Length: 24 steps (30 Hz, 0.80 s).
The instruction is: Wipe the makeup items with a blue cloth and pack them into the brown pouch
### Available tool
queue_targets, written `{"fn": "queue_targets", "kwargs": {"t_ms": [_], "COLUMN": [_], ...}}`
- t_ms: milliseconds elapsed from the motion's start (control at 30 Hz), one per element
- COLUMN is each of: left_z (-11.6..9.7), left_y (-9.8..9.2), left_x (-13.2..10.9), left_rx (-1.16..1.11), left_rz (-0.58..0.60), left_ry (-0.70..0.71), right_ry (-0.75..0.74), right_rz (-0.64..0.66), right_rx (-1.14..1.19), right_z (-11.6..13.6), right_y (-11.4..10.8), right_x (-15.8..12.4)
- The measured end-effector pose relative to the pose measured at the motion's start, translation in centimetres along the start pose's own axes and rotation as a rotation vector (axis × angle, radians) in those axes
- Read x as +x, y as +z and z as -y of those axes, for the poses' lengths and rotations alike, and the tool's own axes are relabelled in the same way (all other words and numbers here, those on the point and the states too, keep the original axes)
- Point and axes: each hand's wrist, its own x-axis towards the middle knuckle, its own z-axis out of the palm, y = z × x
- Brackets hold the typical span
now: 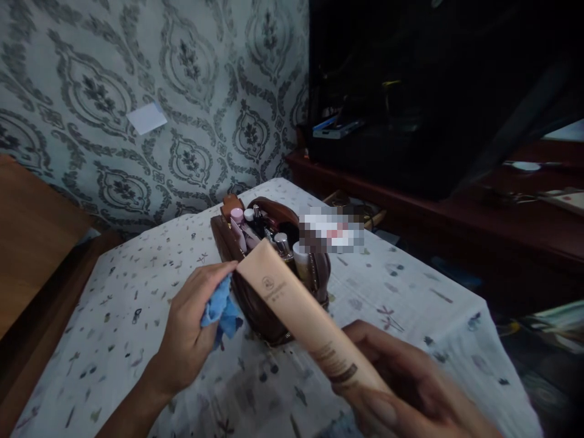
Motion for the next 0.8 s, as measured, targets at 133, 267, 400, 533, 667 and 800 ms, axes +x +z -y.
{"fn": "queue_targets", "kwargs": {"t_ms": [133, 267, 400, 533, 667, 800], "left_z": [0.8, 1.1, 1.2, 1.5, 1.7, 1.7], "left_y": [0.3, 0.5, 0.4, 0.2, 0.2, 0.2], "left_x": [-0.3, -0.8, -1.0, -1.0, -1.2, -1.2], "left_rx": [0.062, 0.091, 0.105, 0.092, 0.101, 0.104], "left_rz": [0.072, 0.054, 0.075, 0.085, 0.111, 0.108], "left_ry": [0.193, 0.208, 0.238, 0.264, 0.255, 0.239], "right_ry": [-0.113, -0.193, -0.234, -0.237, -0.223, -0.336], "right_rz": [-0.203, -0.314, -0.331, -0.337, -0.317, -0.291], "right_rx": [-0.121, -0.301, -0.445, -0.539, -0.592, -0.714], "right_z": [2.0, 5.4, 7.2, 7.6, 7.3, 6.9], "right_y": [-1.2, -1.5, -1.7, -1.4, -0.4, 0.3], "right_x": [1.2, 3.8, 6.8, 8.9, 10.1, 10.5]}}
